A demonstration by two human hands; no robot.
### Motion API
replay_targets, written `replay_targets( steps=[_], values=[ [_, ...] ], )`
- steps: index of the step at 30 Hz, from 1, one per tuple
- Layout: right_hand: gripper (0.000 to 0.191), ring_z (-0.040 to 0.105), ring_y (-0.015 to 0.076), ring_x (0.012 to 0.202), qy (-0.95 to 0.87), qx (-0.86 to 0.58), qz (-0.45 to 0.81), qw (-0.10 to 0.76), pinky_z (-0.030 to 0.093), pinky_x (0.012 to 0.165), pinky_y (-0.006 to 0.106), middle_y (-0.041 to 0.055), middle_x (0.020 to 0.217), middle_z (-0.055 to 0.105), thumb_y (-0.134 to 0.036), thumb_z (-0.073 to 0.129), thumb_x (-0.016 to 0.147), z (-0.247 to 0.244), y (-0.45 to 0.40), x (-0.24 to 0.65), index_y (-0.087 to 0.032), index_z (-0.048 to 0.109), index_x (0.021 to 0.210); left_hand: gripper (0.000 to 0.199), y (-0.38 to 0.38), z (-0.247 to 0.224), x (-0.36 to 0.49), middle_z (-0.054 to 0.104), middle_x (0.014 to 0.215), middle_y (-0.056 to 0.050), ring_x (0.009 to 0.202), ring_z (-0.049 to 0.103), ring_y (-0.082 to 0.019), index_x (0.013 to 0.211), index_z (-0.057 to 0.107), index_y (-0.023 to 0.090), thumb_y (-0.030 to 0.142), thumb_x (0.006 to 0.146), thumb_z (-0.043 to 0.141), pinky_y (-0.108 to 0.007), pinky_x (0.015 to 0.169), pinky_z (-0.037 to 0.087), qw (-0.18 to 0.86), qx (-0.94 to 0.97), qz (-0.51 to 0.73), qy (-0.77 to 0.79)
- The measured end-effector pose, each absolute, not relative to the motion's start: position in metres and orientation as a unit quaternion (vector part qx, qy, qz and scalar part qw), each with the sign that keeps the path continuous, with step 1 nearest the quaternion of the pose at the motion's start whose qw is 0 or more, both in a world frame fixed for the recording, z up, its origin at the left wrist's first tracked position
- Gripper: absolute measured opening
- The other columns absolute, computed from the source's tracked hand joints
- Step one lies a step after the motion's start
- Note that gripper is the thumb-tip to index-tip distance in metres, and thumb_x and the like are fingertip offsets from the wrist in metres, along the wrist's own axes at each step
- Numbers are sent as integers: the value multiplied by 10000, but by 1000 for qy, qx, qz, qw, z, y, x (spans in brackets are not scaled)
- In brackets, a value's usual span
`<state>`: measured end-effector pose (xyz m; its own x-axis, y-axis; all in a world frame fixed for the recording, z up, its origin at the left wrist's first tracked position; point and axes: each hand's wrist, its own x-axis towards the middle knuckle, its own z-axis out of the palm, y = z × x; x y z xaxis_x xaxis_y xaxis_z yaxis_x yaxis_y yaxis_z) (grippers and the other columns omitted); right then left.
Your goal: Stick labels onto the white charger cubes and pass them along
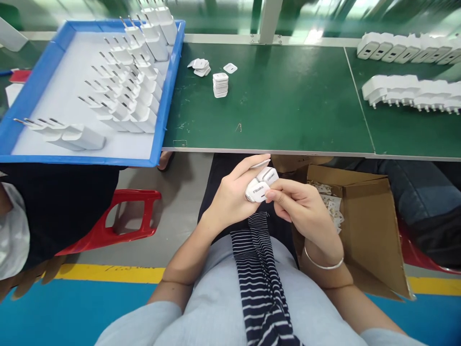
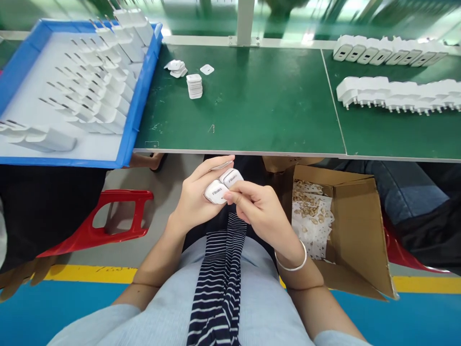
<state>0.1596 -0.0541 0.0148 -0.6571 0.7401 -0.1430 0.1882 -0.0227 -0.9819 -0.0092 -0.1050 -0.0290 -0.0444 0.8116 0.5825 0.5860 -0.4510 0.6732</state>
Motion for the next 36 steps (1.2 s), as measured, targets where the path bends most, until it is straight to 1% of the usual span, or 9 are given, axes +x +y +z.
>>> replay_targets(
  steps=[5,10,17,22,25,28,31,36],
  values=[
    [367,337,63,397,-660,-340,636,211,258,435,238,-76,433,407,-443,644,958,16,-53,158,-186,616,697,386,-104,-29,-8,641,1383,-147,1267,659,-249,1265,634,155,164,885,702,-364,1054,604,119,686,509,505],
    [403,330,65,394,-653,-346,642,206,244,421,239,-75,439,391,-496,648,945,15,-53,156,-190,603,686,375,-103,-30,-8,643,1382,-131,1260,663,-251,1273,632,174,160,900,675,-375,1044,611,116,688,506,507],
    [382,344,66,408,-670,-352,621,201,250,433,238,-71,444,427,-412,616,976,14,-53,158,-195,556,667,362,-103,-31,-9,648,1371,-140,1249,670,-243,1277,620,160,155,916,647,-366,1039,610,112,702,484,510],
    [324,351,61,412,-686,-370,596,192,253,432,232,-74,452,444,-348,625,959,15,-54,157,-186,584,680,363,-104,-33,-9,640,1378,-154,1255,666,-241,1279,608,140,152,918,637,-344,1029,610,114,711,471,509],
    [303,352,60,416,-688,-397,579,184,263,438,229,-74,453,455,-312,630,941,17,-55,156,-183,593,669,348,-104,-33,-9,644,1377,-147,1242,675,-240,1279,602,147,156,931,615,-338,1017,614,102,715,458,519],
    [307,356,63,419,-683,-421,569,178,267,438,231,-71,450,461,-307,634,924,18,-56,154,-183,589,648,342,-104,-34,-10,648,1376,-137,1237,680,-243,1285,593,158,165,943,599,-342,1014,616,85,721,443,526],
    [297,358,67,426,-680,-439,562,170,271,442,234,-69,450,459,-297,633,908,18,-55,151,-183,593,637,334,-103,-36,-11,652,1372,-142,1231,684,-247,1278,592,144,154,945,589,-339,1016,615,70,729,428,529],
    [310,332,69,440,-674,-454,562,152,254,450,246,-72,457,429,-307,636,899,16,-54,148,-182,579,621,333,-102,-40,-13,661,1362,-140,1203,700,-243,1279,589,145,157,947,591,-335,996,622,61,734,421,529]
  ],
)
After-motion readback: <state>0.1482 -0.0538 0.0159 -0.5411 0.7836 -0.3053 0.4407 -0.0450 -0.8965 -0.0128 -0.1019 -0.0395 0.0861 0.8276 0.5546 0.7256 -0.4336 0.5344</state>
